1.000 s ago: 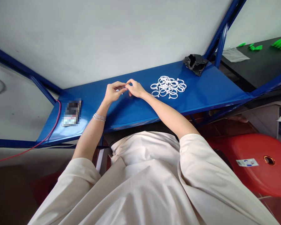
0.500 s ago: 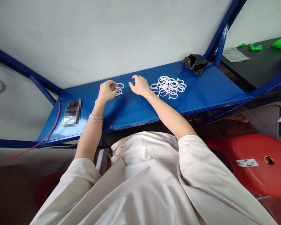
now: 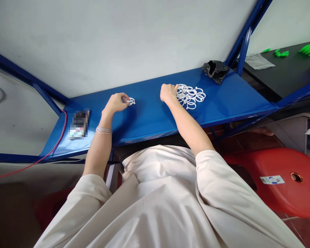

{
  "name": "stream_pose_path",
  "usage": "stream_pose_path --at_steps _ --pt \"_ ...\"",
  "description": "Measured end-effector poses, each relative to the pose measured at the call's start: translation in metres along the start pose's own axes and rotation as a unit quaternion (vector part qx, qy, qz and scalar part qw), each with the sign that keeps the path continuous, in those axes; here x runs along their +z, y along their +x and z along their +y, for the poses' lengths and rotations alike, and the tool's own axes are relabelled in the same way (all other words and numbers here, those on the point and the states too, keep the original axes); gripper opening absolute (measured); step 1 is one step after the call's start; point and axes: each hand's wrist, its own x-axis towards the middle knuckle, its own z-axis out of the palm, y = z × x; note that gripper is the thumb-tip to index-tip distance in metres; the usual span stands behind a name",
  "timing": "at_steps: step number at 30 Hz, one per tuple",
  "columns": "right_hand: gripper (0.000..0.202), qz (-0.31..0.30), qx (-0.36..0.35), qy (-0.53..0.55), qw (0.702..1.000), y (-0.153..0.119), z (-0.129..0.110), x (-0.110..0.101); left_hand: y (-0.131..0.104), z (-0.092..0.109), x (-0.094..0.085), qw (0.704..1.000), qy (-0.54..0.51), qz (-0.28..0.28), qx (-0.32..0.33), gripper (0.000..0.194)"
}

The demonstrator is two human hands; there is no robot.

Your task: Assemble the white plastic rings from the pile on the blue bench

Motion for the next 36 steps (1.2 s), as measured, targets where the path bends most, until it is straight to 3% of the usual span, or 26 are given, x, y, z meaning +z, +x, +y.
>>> stream_pose_path --at_steps 4,10,17,21,32,36 --pt "0.039 0.009 0.022 -0.015 1.0 0.0 -0.006 0.0 0.0 -0.001 0.003 0.999 0.022 -0.023 -0.016 0.027" --pt "0.025 -0.064 0.121 -0.099 0.986 0.007 -0.014 -0.008 -0.001 -0.002 0.003 0.999 -0.008 -0.006 0.035 0.028" --pt "0.028 -0.155 0.128 -0.202 0.959 -0.002 -0.038 -0.022 -0.012 0.036 -0.003 0.989 0.131 -0.064 -0.021 0.026" --pt "0.026 -0.173 0.132 -0.158 0.963 -0.006 -0.046 -0.03 -0.014 0.044 0.0 0.99 0.132 -0.04 0.003 0.022" --pt "0.012 -0.198 0.123 -0.028 0.972 -0.007 -0.045 -0.038 -0.011 0.036 0.008 0.994 0.099 -0.015 0.048 0.015" --pt "0.026 -0.254 0.086 -0.058 0.962 -0.005 -0.042 -0.044 -0.01 0.034 0.009 0.994 0.093 -0.01 0.057 0.015"
